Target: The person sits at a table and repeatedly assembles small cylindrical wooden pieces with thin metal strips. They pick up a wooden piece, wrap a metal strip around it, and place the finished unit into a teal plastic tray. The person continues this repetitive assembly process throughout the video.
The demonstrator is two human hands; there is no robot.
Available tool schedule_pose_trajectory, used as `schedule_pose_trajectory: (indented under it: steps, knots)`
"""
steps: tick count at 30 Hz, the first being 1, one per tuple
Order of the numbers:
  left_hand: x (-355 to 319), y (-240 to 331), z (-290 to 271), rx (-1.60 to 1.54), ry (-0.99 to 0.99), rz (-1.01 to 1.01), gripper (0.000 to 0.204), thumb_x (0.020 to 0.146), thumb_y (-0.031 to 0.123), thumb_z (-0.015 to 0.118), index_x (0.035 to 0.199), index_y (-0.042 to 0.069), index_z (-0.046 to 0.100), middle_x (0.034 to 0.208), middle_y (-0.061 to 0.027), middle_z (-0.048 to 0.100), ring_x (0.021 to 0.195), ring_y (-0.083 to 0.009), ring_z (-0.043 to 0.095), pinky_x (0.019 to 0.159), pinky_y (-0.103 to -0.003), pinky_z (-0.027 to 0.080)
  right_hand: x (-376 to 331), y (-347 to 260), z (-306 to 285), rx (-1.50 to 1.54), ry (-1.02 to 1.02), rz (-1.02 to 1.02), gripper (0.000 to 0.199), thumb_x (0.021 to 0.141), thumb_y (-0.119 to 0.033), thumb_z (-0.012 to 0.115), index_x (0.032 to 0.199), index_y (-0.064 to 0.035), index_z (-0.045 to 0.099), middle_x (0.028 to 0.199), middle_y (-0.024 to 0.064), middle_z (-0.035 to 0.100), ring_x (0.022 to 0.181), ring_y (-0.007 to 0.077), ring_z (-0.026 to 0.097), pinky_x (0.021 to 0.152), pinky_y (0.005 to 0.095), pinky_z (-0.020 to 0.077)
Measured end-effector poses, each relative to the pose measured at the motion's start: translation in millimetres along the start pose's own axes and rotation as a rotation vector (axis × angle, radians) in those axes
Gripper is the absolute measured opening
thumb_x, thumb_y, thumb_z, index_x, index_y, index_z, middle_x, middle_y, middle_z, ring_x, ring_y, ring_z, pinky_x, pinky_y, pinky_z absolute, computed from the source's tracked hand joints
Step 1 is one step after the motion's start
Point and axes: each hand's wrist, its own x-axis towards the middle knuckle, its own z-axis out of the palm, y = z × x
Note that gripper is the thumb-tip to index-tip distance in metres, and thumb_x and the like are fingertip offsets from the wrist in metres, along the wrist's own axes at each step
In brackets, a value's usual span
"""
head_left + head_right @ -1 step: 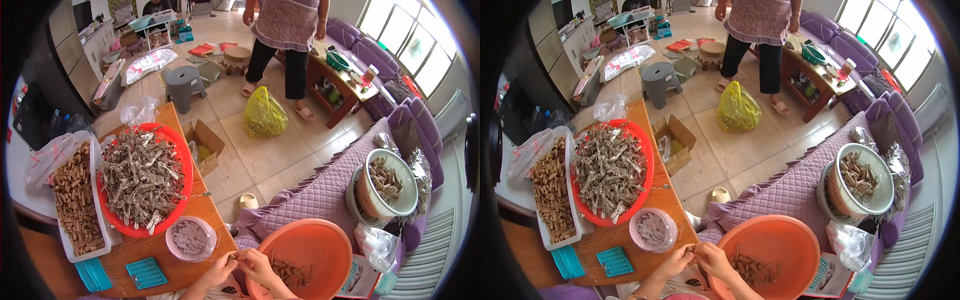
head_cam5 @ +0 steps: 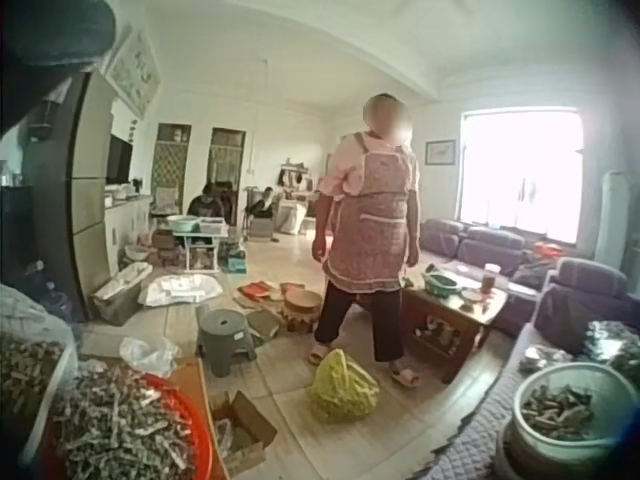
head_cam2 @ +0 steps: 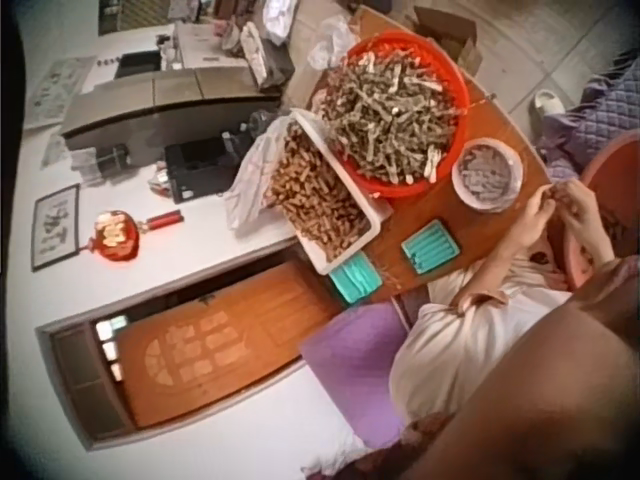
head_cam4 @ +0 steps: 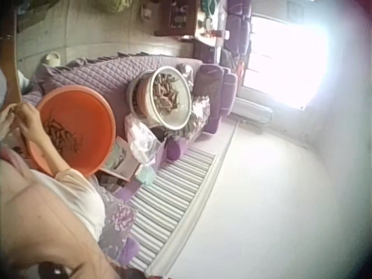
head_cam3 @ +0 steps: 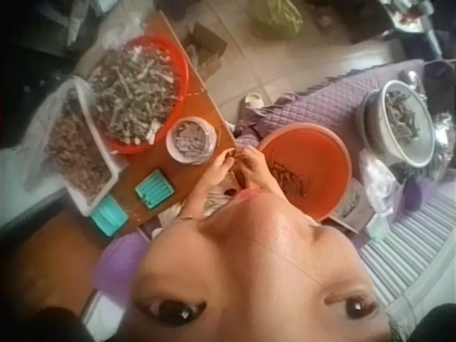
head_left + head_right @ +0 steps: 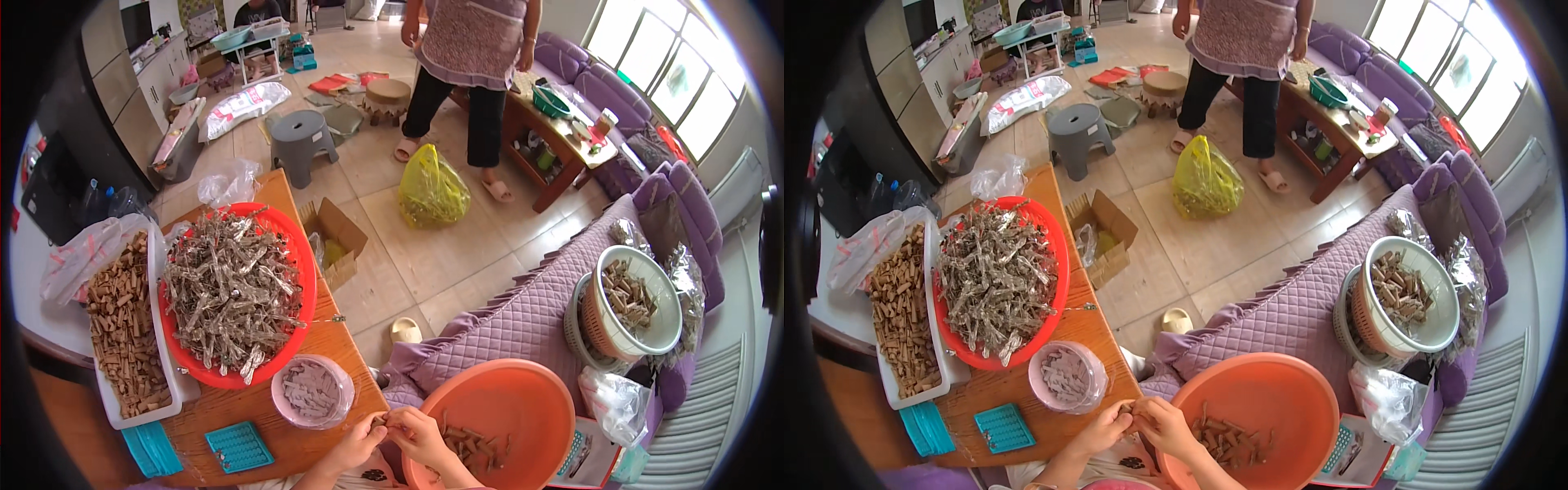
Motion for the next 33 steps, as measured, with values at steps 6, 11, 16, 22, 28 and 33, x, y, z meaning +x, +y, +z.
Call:
schedule_pose_trajectory:
  steps: [6,11,16,22,28,33]
  knots:
    - [-15.5,-13.4,-8.3,0.175,0.032,0.079,0.031,0.090,0.024,0.046,0.110,0.001,0.045,0.083,-0.0015,0.052,0.072,-0.0093,0.049,0.065,-0.023,0.042,5.2,-1.2,3.0,0.061,-0.105,0.044,0.012,0.075,0.002,0.059,0.087,0.0006,0.057,0.087,0.0094,0.058,0.077,0.0170,0.060,0.063,0.0243,0.0476]
    - [-36.5,11.2,-28.7,0.476,-0.052,-0.039,0.034,0.089,0.024,0.046,0.113,-0.001,0.045,0.089,-0.0056,0.056,0.078,-0.0123,0.052,0.072,-0.025,0.042,32.3,25.3,12.6,0.353,0.118,0.197,0.007,0.078,0.000,0.057,0.085,0.0013,0.057,0.084,0.0060,0.060,0.076,0.0110,0.057,0.067,0.0236,0.0468]
    - [-11.6,12.8,-48.2,0.355,0.085,0.003,0.034,0.089,0.023,0.046,0.113,-0.001,0.045,0.089,-0.0060,0.056,0.078,-0.0129,0.052,0.072,-0.026,0.043,107.6,15.2,1.2,0.615,0.376,0.231,0.004,0.083,-0.006,0.052,0.085,-0.0026,0.050,0.079,0.0025,0.053,0.065,0.0069,0.048,0.059,0.0191,0.0395]
    - [-9.6,4.6,-73.7,0.308,0.220,0.001,0.034,0.089,0.023,0.047,0.113,-0.001,0.045,0.089,-0.0066,0.056,0.078,-0.0137,0.053,0.072,-0.026,0.043,214.3,53.2,8.7,0.766,0.688,0.275,0.010,0.083,-0.009,0.051,0.091,-0.0049,0.047,0.079,0.0029,0.051,0.060,0.0085,0.047,0.055,0.0208,0.0386]
    - [-18.7,-33.1,-102.2,0.331,0.343,-0.100,0.033,0.088,0.022,0.047,0.113,0.000,0.045,0.089,-0.0071,0.056,0.078,-0.0145,0.053,0.071,-0.027,0.043,273.8,154.3,42.5,0.336,0.724,0.289,0.017,0.081,-0.012,0.051,0.097,-0.0053,0.049,0.087,0.0063,0.052,0.070,0.0134,0.050,0.061,0.0264,0.0422]
    - [-52.2,-75.2,-115.2,0.404,0.424,-0.320,0.033,0.088,0.022,0.047,0.113,0.000,0.045,0.089,-0.0076,0.056,0.078,-0.0152,0.053,0.071,-0.027,0.043,312.2,256.9,16.8,-0.472,0.753,0.396,0.017,0.079,-0.015,0.052,0.087,-0.0003,0.056,0.080,0.0158,0.059,0.077,0.0320,0.056,0.072,0.0378,0.0436]
